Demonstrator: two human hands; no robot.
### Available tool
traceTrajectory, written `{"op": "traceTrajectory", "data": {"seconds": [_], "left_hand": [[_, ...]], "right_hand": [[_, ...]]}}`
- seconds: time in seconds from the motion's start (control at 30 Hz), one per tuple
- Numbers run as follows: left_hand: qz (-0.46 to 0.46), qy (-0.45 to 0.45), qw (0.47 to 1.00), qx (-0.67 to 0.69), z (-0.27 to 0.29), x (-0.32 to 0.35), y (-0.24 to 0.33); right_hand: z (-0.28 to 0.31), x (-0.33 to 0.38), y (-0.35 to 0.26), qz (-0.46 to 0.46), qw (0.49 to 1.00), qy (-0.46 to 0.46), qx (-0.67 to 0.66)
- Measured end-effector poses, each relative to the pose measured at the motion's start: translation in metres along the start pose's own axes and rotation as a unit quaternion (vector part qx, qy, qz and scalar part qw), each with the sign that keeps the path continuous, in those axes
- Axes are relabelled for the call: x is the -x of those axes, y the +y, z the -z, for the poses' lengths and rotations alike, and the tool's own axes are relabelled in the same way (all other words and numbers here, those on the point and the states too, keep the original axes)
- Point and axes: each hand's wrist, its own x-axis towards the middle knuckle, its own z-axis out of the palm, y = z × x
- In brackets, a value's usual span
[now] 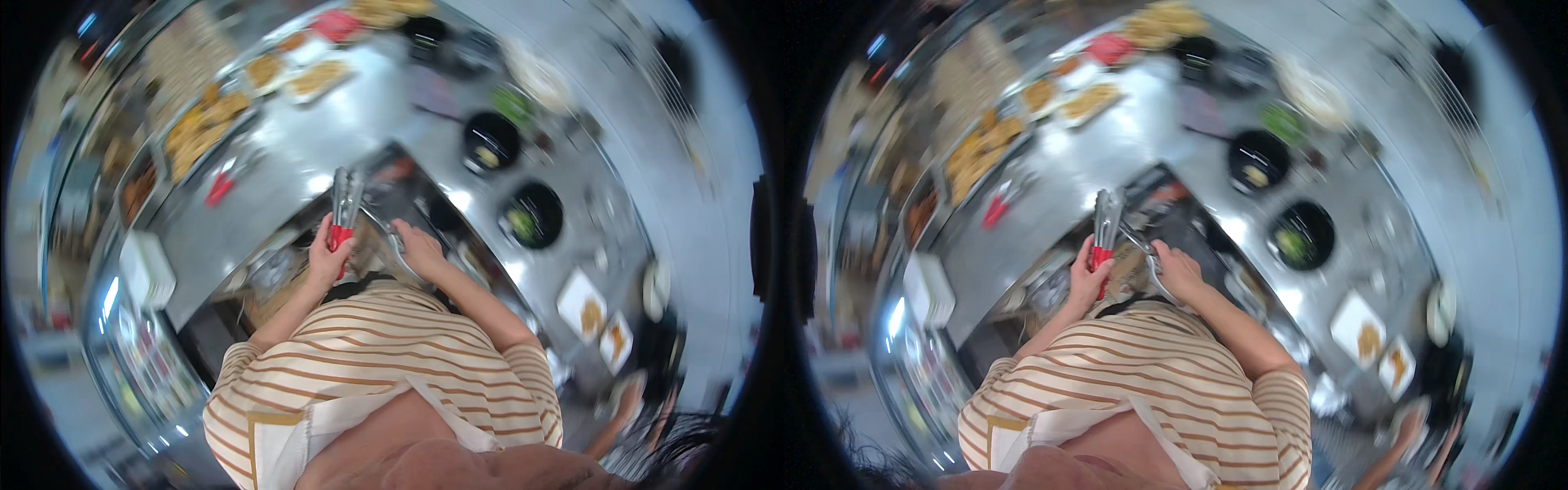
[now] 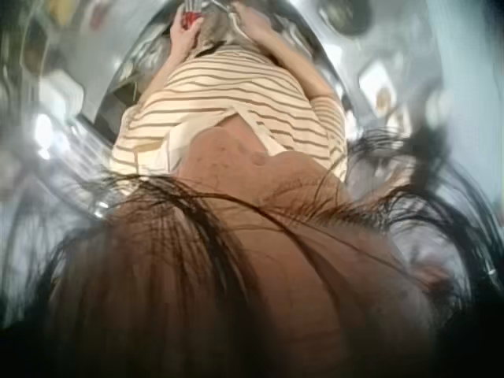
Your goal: The person assembles food items on plates using tongs, picking ingredients from a refrigerated display case and arranging them on trays. They also handle plastic bags and bowls, adding condiments and organizing items on the counter.
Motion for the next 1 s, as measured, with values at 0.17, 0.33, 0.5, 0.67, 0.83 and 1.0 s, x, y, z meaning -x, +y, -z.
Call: {"op": "traceTrajectory", "data": {"seconds": [0.17, 0.33, 0.5, 0.67, 0.83, 1.0], "left_hand": [[-0.008, 0.252, 0.967, -0.022, 0.153, -0.002, -0.029], [0.036, 0.481, 0.875, -0.049, 0.272, 0.024, -0.063], [0.142, 0.497, 0.778, -0.358, 0.352, -0.022, -0.123], [0.183, 0.463, 0.761, -0.415, 0.367, -0.020, -0.118], [0.205, 0.424, 0.667, -0.577, 0.362, -0.029, -0.102], [0.264, 0.304, 0.658, -0.637, 0.350, -0.036, -0.083]], "right_hand": [[-0.070, -0.106, -0.134, 0.175, 0.975, -0.124, 0.050], [-0.194, -0.193, -0.251, 0.313, 0.929, -0.169, 0.104], [-0.274, -0.249, -0.312, 0.314, 0.936, -0.128, 0.097], [-0.282, -0.223, -0.353, 0.384, 0.856, -0.333, 0.095], [-0.263, -0.226, -0.297, 0.460, 0.873, -0.159, 0.034], [-0.164, -0.200, -0.183, 0.263, 0.951, -0.141, -0.082]]}}
